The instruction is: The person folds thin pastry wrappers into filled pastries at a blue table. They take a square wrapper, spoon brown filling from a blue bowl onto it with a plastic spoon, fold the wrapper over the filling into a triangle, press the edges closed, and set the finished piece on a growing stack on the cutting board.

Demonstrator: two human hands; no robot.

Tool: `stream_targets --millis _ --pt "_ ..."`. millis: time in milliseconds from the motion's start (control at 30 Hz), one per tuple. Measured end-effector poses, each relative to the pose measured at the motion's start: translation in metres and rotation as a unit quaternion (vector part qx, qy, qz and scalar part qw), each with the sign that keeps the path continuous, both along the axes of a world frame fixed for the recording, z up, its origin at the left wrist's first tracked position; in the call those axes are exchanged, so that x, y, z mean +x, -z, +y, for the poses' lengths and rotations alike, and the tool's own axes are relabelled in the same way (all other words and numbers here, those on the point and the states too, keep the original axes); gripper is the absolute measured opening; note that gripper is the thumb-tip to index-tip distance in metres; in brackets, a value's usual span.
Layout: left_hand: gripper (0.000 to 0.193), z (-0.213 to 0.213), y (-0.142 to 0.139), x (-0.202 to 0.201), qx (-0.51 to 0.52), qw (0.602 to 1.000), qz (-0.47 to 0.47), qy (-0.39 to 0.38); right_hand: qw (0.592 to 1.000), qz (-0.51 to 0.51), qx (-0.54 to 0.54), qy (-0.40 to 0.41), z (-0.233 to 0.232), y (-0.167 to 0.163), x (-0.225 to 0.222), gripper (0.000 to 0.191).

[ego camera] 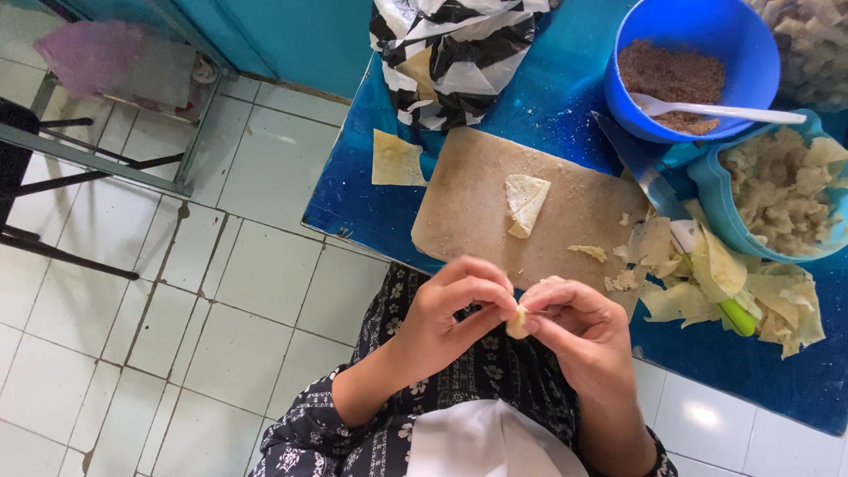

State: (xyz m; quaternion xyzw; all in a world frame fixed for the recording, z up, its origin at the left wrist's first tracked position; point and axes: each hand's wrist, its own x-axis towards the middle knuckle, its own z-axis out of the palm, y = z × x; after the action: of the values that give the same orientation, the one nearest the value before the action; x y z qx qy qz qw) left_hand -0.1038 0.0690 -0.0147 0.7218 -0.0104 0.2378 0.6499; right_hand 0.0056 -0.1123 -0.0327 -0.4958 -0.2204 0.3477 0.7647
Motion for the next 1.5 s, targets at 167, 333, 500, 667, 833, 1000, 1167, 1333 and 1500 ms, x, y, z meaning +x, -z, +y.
stream_targets --millis 167,333,500,667,833,1000,1167,1333,1500 --pt "0.013 -0.011 0.006 -0.004 -0.12 0.99 0.054 -0.045 0.97 -0.182 -0.09 0.131 0.006 -0.009 -0.018 0.019" --pt "0.015 -0.01 0.017 -0.005 -0.202 0.966 0.163 0.02 0.9 -0.39 -0.142 0.131 0.01 -0.014 -0.023 0.027" --pt "0.011 -0.002 0.021 -0.005 -0.321 0.932 0.128 0.107 0.928 -0.318 -0.135 0.142 0.01 -0.016 -0.024 0.025" --pt "0.012 -0.003 0.013 -0.007 -0.304 0.94 0.117 0.103 0.911 -0.348 -0.145 0.164 0.014 -0.018 -0.025 0.025" --pt "0.009 0.0 0.011 -0.008 -0.279 0.947 0.134 0.081 0.866 -0.445 -0.155 0.169 0.019 -0.019 -0.025 0.025" --pt "0.007 0.005 0.022 -0.007 -0.312 0.935 0.123 0.117 0.911 -0.357 -0.13 0.162 0.02 -0.009 -0.027 0.024" --pt "0.01 0.006 0.031 -0.008 -0.363 0.915 0.123 0.127 0.936 -0.299 -0.092 0.162 0.02 0.0 -0.03 0.024" --pt "0.013 -0.005 0.031 -0.009 -0.308 0.948 0.082 0.018 0.939 -0.298 -0.083 0.149 0.023 0.0 -0.029 0.025" --pt "0.027 -0.006 0.026 -0.009 0.058 0.988 0.009 -0.144 0.96 -0.256 -0.088 0.064 0.022 -0.01 -0.021 0.037"
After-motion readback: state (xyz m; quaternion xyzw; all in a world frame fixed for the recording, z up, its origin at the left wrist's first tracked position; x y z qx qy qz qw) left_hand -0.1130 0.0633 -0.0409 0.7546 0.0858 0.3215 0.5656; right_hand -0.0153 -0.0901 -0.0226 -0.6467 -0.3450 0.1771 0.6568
